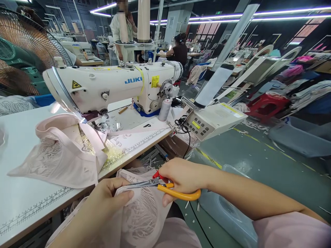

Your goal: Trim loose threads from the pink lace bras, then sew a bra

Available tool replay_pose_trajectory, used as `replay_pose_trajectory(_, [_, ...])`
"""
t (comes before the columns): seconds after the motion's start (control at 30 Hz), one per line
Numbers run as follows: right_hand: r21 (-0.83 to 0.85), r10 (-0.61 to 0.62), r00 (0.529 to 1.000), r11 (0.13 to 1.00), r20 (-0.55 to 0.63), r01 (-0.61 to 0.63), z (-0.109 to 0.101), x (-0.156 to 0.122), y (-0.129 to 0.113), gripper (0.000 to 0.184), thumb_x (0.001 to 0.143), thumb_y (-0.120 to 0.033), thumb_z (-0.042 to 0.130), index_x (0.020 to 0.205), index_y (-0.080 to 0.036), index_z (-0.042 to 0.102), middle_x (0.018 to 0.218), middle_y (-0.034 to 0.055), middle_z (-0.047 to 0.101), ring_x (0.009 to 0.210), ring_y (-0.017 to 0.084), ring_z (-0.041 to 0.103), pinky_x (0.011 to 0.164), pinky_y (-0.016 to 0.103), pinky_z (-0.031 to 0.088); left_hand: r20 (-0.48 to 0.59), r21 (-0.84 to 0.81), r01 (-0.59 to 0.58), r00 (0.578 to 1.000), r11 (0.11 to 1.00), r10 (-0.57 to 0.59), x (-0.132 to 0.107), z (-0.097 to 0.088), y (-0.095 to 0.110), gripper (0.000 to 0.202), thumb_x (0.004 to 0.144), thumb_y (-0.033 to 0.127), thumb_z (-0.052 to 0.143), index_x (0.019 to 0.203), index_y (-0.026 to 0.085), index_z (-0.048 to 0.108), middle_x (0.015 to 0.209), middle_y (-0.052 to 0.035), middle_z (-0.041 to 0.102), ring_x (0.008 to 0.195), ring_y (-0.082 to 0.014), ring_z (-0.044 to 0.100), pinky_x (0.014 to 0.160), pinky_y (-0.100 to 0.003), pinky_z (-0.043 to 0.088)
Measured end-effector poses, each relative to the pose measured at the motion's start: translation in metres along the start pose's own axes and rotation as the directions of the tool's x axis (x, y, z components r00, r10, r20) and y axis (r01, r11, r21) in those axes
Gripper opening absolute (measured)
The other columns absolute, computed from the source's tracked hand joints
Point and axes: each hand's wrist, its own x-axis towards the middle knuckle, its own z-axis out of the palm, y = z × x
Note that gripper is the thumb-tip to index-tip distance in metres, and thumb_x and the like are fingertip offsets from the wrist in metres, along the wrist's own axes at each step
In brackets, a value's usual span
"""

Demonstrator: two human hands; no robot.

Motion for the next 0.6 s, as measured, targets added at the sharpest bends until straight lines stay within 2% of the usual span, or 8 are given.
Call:
replay_pose_trajectory(0.37, [-0.033, -0.011, 1.000, 0.999, 0.000, 0.011, 0.0001, -0.0001, -0.0009, 0.026, 0.077, -0.038, 0.060, 0.065, -0.017, 0.050, 0.059, -0.0007, 0.049, 0.049, 0.010, 0.032, 0.047, 0.022, 0.023, 0.022, 0.010, -0.013, 1.000, 1.000, 0.013, -0.0008, 0.0010, 0.0054, 0.022, 0.064, 0.039, 0.066, 0.064, 0.017, 0.070, 0.066, -0.0038, 0.066, 0.066, -0.0214, 0.058, 0.063, -0.032, 0.046])
replay_pose_trajectory(0.47, [-0.038, -0.008, 1.000, 0.999, -0.002, 0.008, -0.0009, -0.0006, -0.0001, 0.029, 0.077, -0.041, 0.060, 0.064, -0.017, 0.050, 0.059, -0.0008, 0.048, 0.049, 0.010, 0.032, 0.047, 0.022, 0.023, 0.037, 0.029, -0.013, 0.999, 0.999, 0.012, 0.0005, 0.0004, 0.0035, 0.022, 0.066, 0.038, 0.065, 0.063, 0.017, 0.069, 0.066, -0.0035, 0.065, 0.064, -0.0195, 0.056, 0.062, -0.030, 0.045])
replay_pose_trajectory(0.6, [-0.022, -0.008, 1.000, 1.000, 0.024, 0.009, -0.0040, -0.0021, -0.0015, 0.034, 0.074, -0.050, 0.061, 0.069, -0.016, 0.054, 0.065, 0.0015, 0.054, 0.052, 0.011, 0.040, 0.048, 0.022, 0.026, -0.008, 0.079, -0.007, 1.000, 0.997, 0.008, 0.0002, 0.0011, 0.0043, 0.019, 0.063, 0.036, 0.066, 0.060, 0.017, 0.068, 0.063, -0.0021, 0.063, 0.061, -0.0187, 0.056, 0.060, -0.029, 0.045])
